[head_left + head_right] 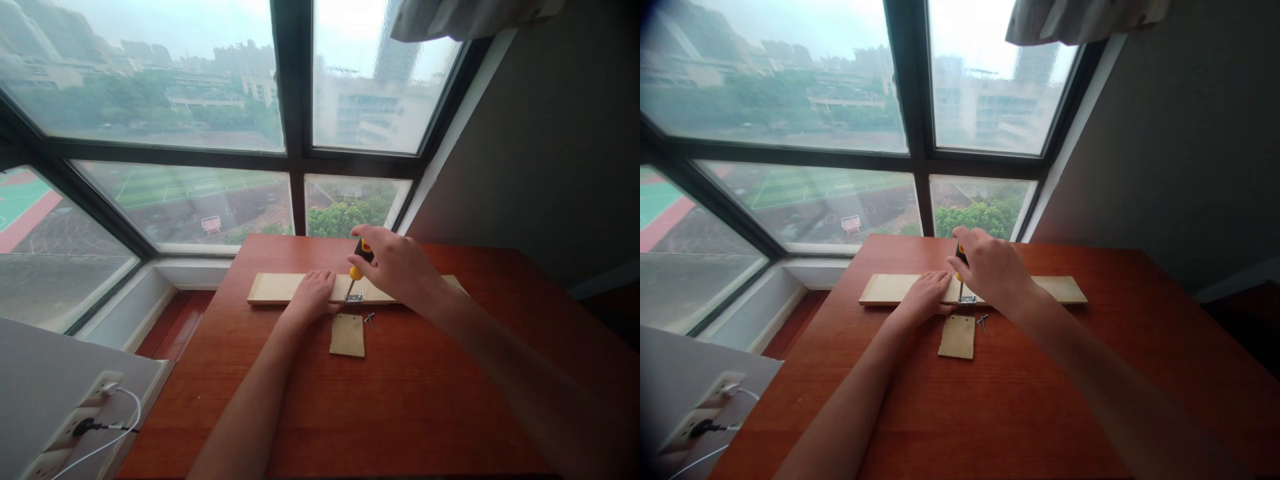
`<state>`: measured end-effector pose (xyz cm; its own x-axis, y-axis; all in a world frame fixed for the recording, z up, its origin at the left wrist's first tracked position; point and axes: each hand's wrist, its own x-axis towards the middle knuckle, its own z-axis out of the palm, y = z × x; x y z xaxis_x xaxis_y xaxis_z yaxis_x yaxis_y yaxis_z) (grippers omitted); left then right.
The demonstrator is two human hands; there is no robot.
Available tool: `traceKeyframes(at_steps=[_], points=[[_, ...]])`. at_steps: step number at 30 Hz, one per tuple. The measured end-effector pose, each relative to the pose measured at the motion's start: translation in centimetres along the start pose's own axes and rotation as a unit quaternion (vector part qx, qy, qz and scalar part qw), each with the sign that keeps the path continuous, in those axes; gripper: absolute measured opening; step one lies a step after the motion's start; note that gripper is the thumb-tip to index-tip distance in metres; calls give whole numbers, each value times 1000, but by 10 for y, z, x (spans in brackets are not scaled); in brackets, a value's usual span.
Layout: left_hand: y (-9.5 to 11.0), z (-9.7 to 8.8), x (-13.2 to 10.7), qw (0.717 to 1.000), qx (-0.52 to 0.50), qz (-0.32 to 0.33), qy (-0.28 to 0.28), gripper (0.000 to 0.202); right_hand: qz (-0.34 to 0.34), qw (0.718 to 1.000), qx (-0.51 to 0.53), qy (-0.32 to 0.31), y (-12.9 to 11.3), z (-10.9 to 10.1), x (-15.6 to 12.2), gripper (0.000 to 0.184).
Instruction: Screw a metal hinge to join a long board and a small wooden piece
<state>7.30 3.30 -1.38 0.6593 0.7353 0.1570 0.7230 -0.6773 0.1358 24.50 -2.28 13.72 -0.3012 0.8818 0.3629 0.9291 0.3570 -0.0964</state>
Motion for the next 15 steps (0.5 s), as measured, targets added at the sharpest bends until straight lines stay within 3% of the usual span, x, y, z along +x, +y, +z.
traceKeyframes(at_steps=[5, 12, 15], points=[[3, 1, 0, 1000, 17, -11, 7, 52, 15, 997, -80, 4, -9, -1, -1, 34], [7, 2, 0, 999, 37, -21, 14, 52, -16, 998, 61, -14, -3, -2, -3, 38], [6, 3, 0, 999, 39, -20, 15, 54, -15, 998, 62, -26, 2, -3, -1, 39]])
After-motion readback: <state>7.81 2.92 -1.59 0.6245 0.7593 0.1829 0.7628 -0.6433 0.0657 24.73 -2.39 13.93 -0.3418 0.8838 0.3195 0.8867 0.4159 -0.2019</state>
